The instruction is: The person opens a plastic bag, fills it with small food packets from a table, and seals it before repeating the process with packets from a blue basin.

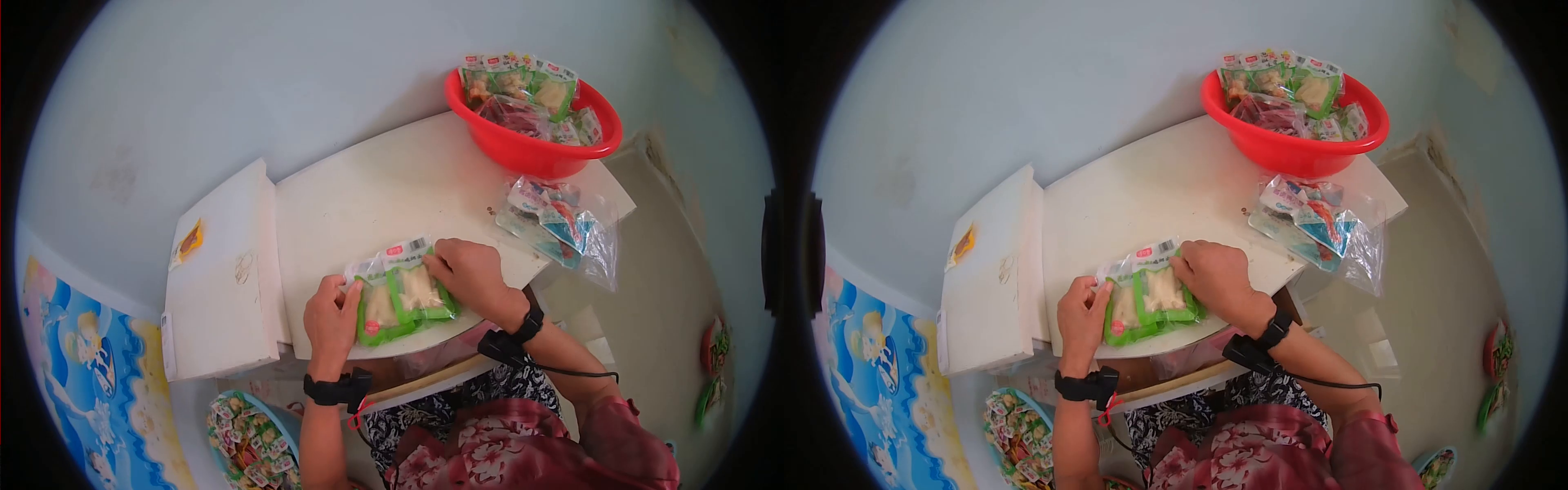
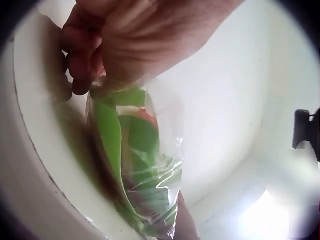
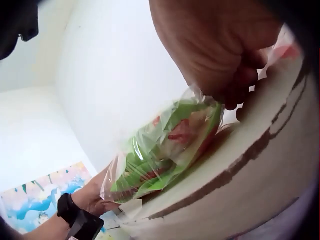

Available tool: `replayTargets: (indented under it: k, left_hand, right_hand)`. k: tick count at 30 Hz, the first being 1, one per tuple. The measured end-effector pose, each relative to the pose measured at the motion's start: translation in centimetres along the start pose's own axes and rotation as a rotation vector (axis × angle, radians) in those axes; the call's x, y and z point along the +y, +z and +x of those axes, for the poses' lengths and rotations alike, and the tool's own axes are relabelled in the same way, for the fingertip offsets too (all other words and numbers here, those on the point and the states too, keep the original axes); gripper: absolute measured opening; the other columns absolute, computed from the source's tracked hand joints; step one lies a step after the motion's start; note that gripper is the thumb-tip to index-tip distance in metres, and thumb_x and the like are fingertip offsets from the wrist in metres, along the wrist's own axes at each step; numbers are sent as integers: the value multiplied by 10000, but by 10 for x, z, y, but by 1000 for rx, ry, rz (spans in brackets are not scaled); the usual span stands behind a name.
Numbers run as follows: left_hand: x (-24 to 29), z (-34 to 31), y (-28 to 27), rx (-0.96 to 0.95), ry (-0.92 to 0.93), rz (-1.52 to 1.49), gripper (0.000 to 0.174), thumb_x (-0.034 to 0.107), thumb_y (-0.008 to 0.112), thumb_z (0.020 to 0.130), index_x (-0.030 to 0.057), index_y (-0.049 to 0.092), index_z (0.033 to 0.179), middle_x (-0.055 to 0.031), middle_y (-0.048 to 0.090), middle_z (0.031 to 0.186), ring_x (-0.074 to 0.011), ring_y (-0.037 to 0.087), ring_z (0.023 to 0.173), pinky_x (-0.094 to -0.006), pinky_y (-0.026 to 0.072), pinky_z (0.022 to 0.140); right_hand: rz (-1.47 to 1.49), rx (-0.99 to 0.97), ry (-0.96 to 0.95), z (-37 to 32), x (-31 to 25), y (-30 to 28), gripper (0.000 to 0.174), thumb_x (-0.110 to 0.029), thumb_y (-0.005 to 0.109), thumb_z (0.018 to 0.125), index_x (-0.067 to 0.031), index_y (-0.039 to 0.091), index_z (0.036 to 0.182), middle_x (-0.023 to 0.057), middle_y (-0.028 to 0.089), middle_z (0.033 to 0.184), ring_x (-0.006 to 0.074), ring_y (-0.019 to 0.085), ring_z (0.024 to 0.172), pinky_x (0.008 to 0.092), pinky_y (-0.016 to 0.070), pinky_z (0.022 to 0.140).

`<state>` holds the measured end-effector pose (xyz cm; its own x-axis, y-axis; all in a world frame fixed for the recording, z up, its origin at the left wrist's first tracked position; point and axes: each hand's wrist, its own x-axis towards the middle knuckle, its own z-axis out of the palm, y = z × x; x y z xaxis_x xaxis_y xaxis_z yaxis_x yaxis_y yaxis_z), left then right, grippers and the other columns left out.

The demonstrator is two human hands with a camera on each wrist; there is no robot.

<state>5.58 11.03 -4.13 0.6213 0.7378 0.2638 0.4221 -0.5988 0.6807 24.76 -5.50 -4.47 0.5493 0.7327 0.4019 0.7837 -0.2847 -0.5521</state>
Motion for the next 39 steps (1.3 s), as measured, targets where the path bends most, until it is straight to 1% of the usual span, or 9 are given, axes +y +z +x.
replayTargets:
  k: [5,10,13,18,22,27,33,36,39]
  left_hand:
    - [-2,-9,0,29,95,203,280,283,770,926,57,673,1058,-72,611,622,-225,594,562,-382,457,558]
    - [-19,-5,-3,-40,-25,-63,303,251,762,941,33,666,1128,-38,624,672,-147,597,594,-331,450,546]
    - [-16,-11,-14,-67,-91,-273,352,231,720,980,0,639,1233,-34,630,718,-100,578,605,-274,448,539]
    - [-2,-38,-38,78,-214,-340,409,234,684,1010,15,611,1347,-48,643,787,-79,576,625,-237,466,548]
    - [-4,-89,-48,199,-169,-349,262,166,590,1054,17,640,1264,-19,625,805,-62,541,646,-215,441,581]
    - [-28,-140,-43,250,-246,-327,169,134,567,1062,29,654,1163,-14,605,785,-66,531,653,-217,438,596]
    - [-69,-161,-20,139,-92,70,151,107,588,1024,4,676,1093,-42,642,793,-122,594,674,-268,491,630]
    - [-62,-158,-23,50,-55,142,317,278,640,1039,32,692,1232,-180,728,1124,-346,695,1005,-445,552,890]
    - [-65,-159,-22,72,-45,124,366,351,608,1057,23,696,1193,-176,728,1061,-332,696,934,-434,550,832]
  right_hand:
    - [-24,34,-28,-10,1,4,299,-321,692,926,-71,596,794,120,668,799,340,663,762,469,504,649]
    - [65,34,25,-8,2,-4,302,-320,694,937,-60,595,821,125,672,810,345,664,774,464,506,660]
    - [180,-38,128,-7,5,-16,305,-332,671,974,-48,618,877,143,687,836,349,665,770,458,510,667]
    - [648,152,165,-25,11,-29,233,-236,590,1053,-11,649,1031,126,673,833,236,642,705,364,510,639]
    - [807,246,201,-83,11,-46,184,-132,544,1067,12,653,1036,88,636,816,169,599,694,299,484,623]
    - [529,187,141,-155,24,-47,128,-87,621,999,-8,640,900,118,580,750,243,591,652,365,465,596]
    - [302,219,-56,-154,24,-37,93,-66,716,893,-41,638,848,125,591,740,336,601,646,418,471,570]
    - [199,247,-96,-150,22,-34,116,-89,750,861,-58,645,823,103,608,741,315,608,633,417,476,562]
    - [143,301,-112,-146,17,-36,129,-89,773,839,-66,650,807,90,590,709,300,600,620,411,468,556]
